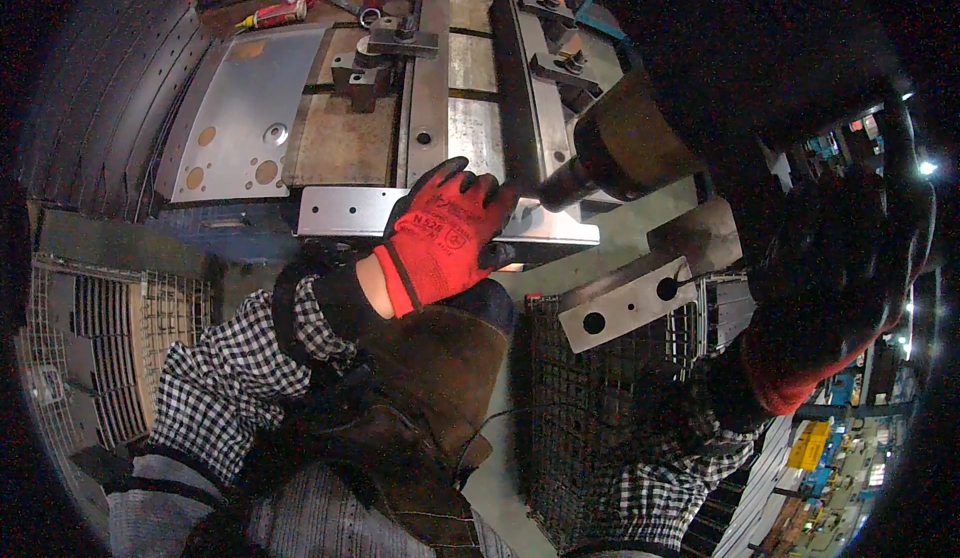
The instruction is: Positioning metal plates on a workbench and using a vertical drilling machine to create holes.
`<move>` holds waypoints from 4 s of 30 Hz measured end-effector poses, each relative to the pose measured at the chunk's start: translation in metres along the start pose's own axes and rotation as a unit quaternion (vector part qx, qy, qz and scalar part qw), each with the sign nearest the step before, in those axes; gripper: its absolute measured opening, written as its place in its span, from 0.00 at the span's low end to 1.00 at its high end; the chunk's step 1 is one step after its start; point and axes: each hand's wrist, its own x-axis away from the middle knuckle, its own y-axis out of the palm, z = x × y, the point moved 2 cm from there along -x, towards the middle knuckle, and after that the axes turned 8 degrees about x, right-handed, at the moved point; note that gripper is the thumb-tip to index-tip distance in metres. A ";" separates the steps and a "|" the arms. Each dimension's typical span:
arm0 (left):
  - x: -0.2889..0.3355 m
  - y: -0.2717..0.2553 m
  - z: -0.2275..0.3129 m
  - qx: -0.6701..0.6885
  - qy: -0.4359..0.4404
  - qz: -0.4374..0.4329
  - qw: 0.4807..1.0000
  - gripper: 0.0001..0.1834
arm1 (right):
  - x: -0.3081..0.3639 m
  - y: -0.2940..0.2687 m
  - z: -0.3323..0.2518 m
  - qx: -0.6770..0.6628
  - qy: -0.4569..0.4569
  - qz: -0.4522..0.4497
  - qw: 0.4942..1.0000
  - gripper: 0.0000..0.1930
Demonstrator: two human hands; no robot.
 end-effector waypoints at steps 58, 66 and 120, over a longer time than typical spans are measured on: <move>0.001 0.000 -0.001 -0.006 -0.005 -0.014 1.000 0.43 | 0.011 0.016 0.014 -0.619 0.284 0.041 0.732 0.46; -0.003 0.000 -0.002 0.006 -0.024 -0.040 0.999 0.44 | 0.011 0.029 -0.007 -0.465 0.262 0.087 0.841 0.42; -0.006 -0.008 0.004 0.015 -0.012 -0.074 0.997 0.41 | 0.315 0.179 -0.048 -0.260 0.386 -0.111 0.878 0.26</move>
